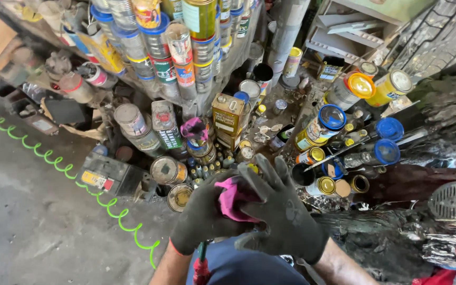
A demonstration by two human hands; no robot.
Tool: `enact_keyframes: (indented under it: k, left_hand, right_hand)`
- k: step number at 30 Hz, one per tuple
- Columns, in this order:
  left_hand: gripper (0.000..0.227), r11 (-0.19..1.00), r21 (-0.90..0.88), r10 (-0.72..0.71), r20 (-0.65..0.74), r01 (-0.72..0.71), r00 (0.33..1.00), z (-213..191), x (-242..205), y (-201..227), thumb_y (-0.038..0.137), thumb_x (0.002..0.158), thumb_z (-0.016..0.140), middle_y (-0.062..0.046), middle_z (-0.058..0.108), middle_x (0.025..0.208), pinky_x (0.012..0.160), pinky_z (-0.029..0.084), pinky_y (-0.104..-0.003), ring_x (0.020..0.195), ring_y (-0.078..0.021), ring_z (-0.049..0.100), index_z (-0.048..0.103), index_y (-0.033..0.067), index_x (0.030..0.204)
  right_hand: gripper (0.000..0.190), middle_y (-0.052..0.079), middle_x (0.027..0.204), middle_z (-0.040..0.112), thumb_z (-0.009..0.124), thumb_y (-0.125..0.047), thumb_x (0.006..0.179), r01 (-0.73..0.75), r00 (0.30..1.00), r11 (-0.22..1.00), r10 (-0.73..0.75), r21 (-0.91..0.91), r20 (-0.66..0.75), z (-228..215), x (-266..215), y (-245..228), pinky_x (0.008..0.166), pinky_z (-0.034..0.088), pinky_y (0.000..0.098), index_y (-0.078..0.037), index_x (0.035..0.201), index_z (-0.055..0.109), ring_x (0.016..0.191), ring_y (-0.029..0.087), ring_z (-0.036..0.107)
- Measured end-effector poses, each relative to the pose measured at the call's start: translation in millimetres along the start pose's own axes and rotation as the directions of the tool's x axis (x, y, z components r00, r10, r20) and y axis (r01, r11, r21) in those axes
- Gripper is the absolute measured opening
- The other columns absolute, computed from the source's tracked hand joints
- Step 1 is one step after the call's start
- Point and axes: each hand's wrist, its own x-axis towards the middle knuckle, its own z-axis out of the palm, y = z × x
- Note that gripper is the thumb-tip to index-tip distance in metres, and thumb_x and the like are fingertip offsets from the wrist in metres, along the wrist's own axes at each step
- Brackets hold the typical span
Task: The person cleans a small metal paint cup using a pink cloth. They wipe the inside and outside of the cup, then place it on a cluttered workbench surrounded by various paint cans and tools.
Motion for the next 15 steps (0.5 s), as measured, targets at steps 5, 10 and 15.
enact_keyframes:
  k: [5, 10, 15]
  left_hand:
    - [0.081, 0.997, -0.042, 0.067, 0.015, -0.066, 0.998, 2, -11, -11, 0.021, 0.064, 0.095, -0.013, 0.067, 0.138, 0.109, 0.053, -0.04, 0.127, -0.0251, 0.067, 0.064, 0.0056, 0.137]
    - [0.082, 0.991, 0.059, 0.114, 0.039, -0.117, 0.993, 5, -15, -12, 0.019, 0.063, 0.095, -0.012, 0.068, 0.14, 0.111, 0.053, -0.039, 0.129, -0.0229, 0.067, 0.065, 0.0054, 0.139]
    - [0.082, 0.986, -0.157, -0.059, 0.036, 0.064, 0.998, 12, -22, -17, 0.014, 0.061, 0.092, -0.009, 0.07, 0.132, 0.107, 0.054, -0.036, 0.12, -0.0175, 0.067, 0.062, 0.0055, 0.137]
  right_hand:
    - [0.054, 0.028, 0.16, 0.038, 0.077, -0.057, 0.078, -0.107, 0.994, 0.967, 0.111, 0.229, -0.004, 5, -3, 0, 0.121, 0.021, 0.0619, -0.007, 0.1, 0.075, 0.152, 0.052, 0.025]
    - [0.036, 0.026, 0.16, 0.046, 0.08, -0.028, 0.083, -0.125, 0.968, 0.839, 0.22, 0.529, -0.119, 11, -19, 9, 0.124, 0.035, 0.0478, -0.004, 0.109, 0.072, 0.155, 0.043, 0.04]
    - [0.03, 0.023, 0.154, 0.057, 0.073, -0.022, 0.092, -0.258, 0.918, 0.695, 0.394, 0.672, -0.054, 16, -37, 11, 0.117, 0.048, 0.0442, -0.004, 0.115, 0.073, 0.147, 0.036, 0.056]
